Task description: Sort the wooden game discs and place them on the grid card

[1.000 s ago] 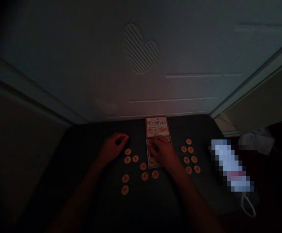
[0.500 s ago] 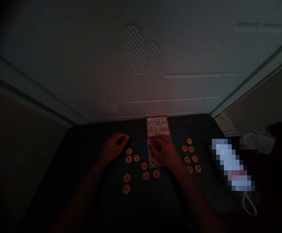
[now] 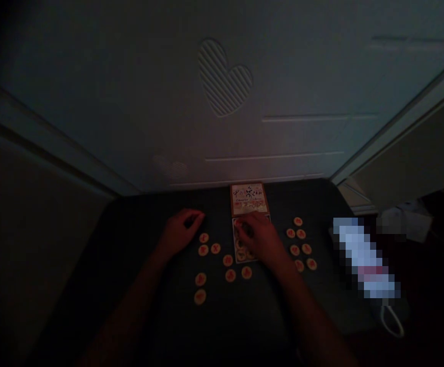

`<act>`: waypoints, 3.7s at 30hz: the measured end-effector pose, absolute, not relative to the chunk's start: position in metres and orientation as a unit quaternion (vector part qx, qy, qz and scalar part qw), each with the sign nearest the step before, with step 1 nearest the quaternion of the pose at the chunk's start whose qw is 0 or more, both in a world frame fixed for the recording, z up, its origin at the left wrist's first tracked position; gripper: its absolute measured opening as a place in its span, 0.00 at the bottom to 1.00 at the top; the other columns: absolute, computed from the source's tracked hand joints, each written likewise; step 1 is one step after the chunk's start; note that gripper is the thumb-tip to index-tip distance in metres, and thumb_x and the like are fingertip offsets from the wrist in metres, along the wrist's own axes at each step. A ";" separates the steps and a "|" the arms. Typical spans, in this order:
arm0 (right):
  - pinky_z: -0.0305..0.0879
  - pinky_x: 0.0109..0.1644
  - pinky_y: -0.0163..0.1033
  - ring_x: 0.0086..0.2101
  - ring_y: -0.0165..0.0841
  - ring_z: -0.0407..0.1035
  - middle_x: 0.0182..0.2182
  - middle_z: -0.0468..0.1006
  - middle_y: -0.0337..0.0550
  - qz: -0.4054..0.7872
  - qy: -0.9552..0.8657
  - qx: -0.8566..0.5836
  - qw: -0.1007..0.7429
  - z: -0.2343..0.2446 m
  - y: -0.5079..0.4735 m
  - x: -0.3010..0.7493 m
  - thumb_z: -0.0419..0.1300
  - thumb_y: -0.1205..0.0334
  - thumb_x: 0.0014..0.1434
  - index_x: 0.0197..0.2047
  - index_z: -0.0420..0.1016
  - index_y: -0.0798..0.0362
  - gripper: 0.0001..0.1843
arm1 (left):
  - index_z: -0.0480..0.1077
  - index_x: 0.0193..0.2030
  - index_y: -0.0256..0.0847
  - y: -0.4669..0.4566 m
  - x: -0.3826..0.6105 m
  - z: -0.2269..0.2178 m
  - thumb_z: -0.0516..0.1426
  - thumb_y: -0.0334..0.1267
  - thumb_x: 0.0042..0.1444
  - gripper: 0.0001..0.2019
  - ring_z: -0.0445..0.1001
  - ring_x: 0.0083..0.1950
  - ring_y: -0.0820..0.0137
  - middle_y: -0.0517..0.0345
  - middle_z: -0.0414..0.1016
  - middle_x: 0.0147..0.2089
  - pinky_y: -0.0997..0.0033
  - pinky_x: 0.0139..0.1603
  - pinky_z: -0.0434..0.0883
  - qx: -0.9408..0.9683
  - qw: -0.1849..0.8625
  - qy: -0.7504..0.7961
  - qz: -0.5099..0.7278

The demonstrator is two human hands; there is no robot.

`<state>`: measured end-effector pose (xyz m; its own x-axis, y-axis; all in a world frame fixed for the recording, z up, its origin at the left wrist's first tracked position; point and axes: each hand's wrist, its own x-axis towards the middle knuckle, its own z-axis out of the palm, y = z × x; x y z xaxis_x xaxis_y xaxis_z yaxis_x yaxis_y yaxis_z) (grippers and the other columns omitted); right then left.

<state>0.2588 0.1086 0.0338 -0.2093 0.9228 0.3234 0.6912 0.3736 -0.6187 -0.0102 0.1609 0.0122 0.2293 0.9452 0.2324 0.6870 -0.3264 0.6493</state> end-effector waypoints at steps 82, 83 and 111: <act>0.73 0.48 0.43 0.43 0.36 0.74 0.42 0.79 0.43 0.229 -0.747 -0.430 0.453 0.053 0.092 0.222 0.62 0.66 0.63 0.50 0.74 0.47 0.12 | 0.76 0.46 0.45 0.121 0.026 0.056 0.64 0.43 0.57 0.11 0.81 0.41 0.68 0.58 0.83 0.41 0.68 0.43 0.78 0.640 0.506 0.465 0.343; 0.73 0.47 0.43 0.42 0.35 0.74 0.41 0.79 0.43 0.227 -0.743 -0.436 0.455 0.053 0.092 0.222 0.62 0.66 0.63 0.50 0.74 0.47 0.12 | 0.75 0.47 0.45 0.121 0.027 0.056 0.64 0.43 0.57 0.12 0.82 0.43 0.67 0.57 0.83 0.42 0.67 0.45 0.78 0.629 0.516 0.462 0.352; 0.72 0.50 0.45 0.43 0.37 0.75 0.42 0.81 0.42 0.199 -0.706 -0.495 0.465 0.067 0.095 0.237 0.60 0.64 0.65 0.48 0.77 0.45 0.09 | 0.73 0.46 0.42 0.128 0.018 0.054 0.62 0.45 0.59 0.13 0.82 0.41 0.65 0.51 0.83 0.44 0.64 0.42 0.80 0.568 0.472 0.507 0.444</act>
<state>0.2373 0.0950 0.0673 -0.0768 0.8849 0.4593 0.5144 0.4298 -0.7421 0.0176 0.1282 0.0536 0.0915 0.9955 0.0260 0.1571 -0.0402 0.9868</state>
